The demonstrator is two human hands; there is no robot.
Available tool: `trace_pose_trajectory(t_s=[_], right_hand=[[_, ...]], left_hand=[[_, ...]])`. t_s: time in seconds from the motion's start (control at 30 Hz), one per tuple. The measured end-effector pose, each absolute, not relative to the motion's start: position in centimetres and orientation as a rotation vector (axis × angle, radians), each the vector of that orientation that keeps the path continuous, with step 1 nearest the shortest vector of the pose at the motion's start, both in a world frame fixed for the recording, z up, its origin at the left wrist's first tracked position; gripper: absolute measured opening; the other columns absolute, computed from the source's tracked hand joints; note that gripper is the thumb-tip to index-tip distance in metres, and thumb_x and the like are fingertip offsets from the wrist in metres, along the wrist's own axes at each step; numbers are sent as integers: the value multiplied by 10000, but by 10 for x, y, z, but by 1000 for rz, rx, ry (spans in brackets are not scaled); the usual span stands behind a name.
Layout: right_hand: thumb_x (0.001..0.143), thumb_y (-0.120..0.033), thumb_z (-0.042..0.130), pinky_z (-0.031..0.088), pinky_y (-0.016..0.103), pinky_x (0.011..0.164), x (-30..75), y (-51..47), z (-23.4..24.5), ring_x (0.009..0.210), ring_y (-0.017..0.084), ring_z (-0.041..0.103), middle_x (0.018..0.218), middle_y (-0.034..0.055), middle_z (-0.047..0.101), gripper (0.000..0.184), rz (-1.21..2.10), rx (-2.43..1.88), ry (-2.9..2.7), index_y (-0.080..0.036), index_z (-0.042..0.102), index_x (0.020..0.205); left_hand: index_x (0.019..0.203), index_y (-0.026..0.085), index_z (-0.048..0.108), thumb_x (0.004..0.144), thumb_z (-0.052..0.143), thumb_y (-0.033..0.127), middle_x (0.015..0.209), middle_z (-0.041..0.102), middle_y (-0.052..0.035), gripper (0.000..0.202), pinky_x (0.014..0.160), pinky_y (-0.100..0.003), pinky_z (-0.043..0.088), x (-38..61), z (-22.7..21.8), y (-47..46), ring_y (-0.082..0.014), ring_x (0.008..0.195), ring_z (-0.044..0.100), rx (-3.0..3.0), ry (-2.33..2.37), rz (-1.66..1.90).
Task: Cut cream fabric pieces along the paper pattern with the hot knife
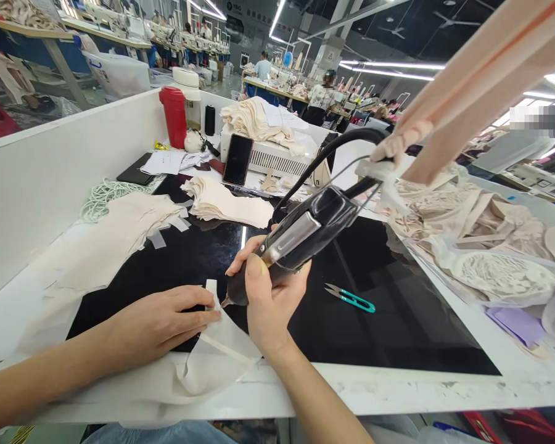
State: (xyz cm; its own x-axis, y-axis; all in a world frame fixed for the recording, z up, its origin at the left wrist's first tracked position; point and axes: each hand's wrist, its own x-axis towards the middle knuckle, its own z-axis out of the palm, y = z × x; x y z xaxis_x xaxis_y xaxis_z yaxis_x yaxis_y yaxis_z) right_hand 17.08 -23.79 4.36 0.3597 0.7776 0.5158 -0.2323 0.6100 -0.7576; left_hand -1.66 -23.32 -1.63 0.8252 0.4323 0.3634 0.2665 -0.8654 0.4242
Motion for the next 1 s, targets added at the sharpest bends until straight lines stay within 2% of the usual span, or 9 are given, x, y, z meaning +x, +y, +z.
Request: trace_pose_trajectory(t_s=[0.37,0.57,0.67,0.8,0.9,1.0], right_hand=[[927,-379,724,537,277,571,166,-235,40,585,100,610,830,-68,633,328,717,-642,-1039,-288,484,1132],[910,-415,759,536,268,584,183,-236,47,611,101,610,809,-73,643,326,639,-630,-1043,-277,497,1046],[901,-440,765,554,278,616,200,-239,50,636,107,621,828,-69,652,362,585,-668,-1072,-280,503,1094],[885,-452,776,592,302,703,224,-244,49,716,118,639,907,-53,660,384,572,-727,-1085,-286,510,1108],[885,-448,774,590,305,761,240,-247,46,783,125,639,973,-35,661,356,563,-789,-1106,-280,526,1077],[887,-440,770,567,308,818,254,-251,41,864,146,647,1037,-14,662,383,530,-935,-1172,-280,524,1133]], left_hand=[[1271,201,643,1098,411,182,1238,645,-89,290,919,-298,552,-17,-13,-233,-198,1064,643,2656,528,613],[1320,217,644,1114,408,239,1269,653,-82,314,990,-297,550,-23,-11,-230,-200,1144,637,2678,558,575],[1263,189,671,1121,376,241,1223,683,-67,331,1028,-281,540,-22,-5,-230,-185,1137,647,2733,545,592],[1121,184,701,1116,326,200,1177,703,-57,375,1112,-310,500,-10,2,-234,-192,1195,634,2824,579,639],[1138,202,687,1105,388,211,1199,692,-56,301,1060,-323,542,4,-2,-241,-194,1153,659,2850,608,661],[1100,192,666,1043,535,212,1178,686,-71,144,935,-336,602,18,-10,-245,-218,1061,691,2868,653,634]])
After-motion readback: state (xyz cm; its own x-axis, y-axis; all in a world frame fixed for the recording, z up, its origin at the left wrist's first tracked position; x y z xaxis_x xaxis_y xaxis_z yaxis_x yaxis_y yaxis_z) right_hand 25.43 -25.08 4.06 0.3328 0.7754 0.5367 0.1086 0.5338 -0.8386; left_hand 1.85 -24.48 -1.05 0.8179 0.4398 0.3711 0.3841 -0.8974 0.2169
